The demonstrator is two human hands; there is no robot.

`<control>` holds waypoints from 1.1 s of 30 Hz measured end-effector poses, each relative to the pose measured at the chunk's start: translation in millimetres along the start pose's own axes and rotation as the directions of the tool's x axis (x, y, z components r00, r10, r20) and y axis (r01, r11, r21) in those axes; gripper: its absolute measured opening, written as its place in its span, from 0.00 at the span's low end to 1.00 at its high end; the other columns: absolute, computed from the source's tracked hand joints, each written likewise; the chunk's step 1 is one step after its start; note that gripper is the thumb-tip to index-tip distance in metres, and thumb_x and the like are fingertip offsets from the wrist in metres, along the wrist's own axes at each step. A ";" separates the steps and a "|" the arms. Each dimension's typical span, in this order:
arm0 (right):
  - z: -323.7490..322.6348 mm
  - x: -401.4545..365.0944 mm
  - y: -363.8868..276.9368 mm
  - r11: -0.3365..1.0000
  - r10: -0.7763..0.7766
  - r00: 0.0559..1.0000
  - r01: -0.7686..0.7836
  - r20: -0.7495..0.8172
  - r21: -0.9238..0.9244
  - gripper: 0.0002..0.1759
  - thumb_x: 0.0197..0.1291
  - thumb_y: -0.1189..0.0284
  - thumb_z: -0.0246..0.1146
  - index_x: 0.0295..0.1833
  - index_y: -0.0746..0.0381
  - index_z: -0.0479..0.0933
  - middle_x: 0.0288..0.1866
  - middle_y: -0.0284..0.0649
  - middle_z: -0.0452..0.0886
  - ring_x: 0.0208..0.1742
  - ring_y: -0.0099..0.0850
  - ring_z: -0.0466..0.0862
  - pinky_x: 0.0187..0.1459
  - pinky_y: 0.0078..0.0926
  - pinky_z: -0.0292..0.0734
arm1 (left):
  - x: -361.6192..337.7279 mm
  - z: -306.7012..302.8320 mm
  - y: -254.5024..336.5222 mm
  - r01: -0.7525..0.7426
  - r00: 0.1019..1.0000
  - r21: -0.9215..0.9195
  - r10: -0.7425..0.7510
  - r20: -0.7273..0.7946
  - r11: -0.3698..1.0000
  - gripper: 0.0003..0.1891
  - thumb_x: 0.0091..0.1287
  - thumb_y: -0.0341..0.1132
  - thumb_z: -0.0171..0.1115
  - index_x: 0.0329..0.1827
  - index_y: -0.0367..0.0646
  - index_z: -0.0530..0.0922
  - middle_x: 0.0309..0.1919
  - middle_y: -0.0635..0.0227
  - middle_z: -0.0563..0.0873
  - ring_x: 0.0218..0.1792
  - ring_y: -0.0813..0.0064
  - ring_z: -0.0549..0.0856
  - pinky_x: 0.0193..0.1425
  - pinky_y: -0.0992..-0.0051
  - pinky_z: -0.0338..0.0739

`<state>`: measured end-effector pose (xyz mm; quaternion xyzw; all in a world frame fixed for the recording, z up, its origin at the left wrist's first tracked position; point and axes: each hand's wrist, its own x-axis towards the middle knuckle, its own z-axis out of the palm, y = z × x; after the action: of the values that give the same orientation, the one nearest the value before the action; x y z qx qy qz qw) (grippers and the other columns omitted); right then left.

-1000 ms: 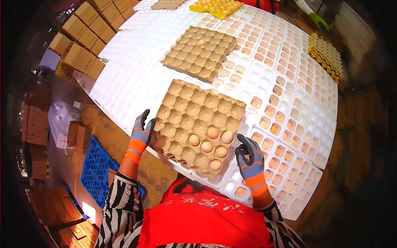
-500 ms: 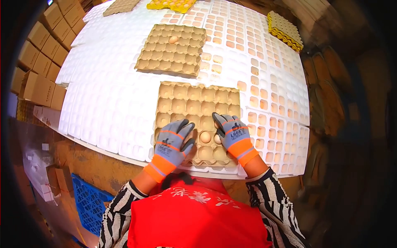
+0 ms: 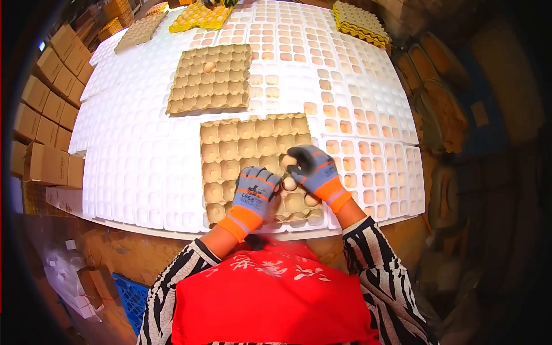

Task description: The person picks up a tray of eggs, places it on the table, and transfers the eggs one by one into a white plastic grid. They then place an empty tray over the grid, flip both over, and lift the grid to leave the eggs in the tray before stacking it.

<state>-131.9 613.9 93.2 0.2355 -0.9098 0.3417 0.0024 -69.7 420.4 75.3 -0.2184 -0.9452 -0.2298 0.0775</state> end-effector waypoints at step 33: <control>-190.2 -21.3 456.7 0.860 0.509 0.595 -0.364 -0.621 0.356 0.19 0.63 0.79 0.61 0.60 0.61 0.77 0.53 0.43 0.83 0.52 0.29 0.81 0.56 0.26 0.76 | 91.5 53.6 136.1 0.354 0.730 -0.876 -0.488 0.478 -0.327 0.24 0.73 0.43 0.58 0.67 0.40 0.70 0.52 0.62 0.80 0.45 0.69 0.83 0.49 0.70 0.79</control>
<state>-339.3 1040.9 -48.0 -0.1431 -0.8320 0.4804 0.2379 -92.8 588.7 105.2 0.1722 -0.4550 -0.8599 -0.1545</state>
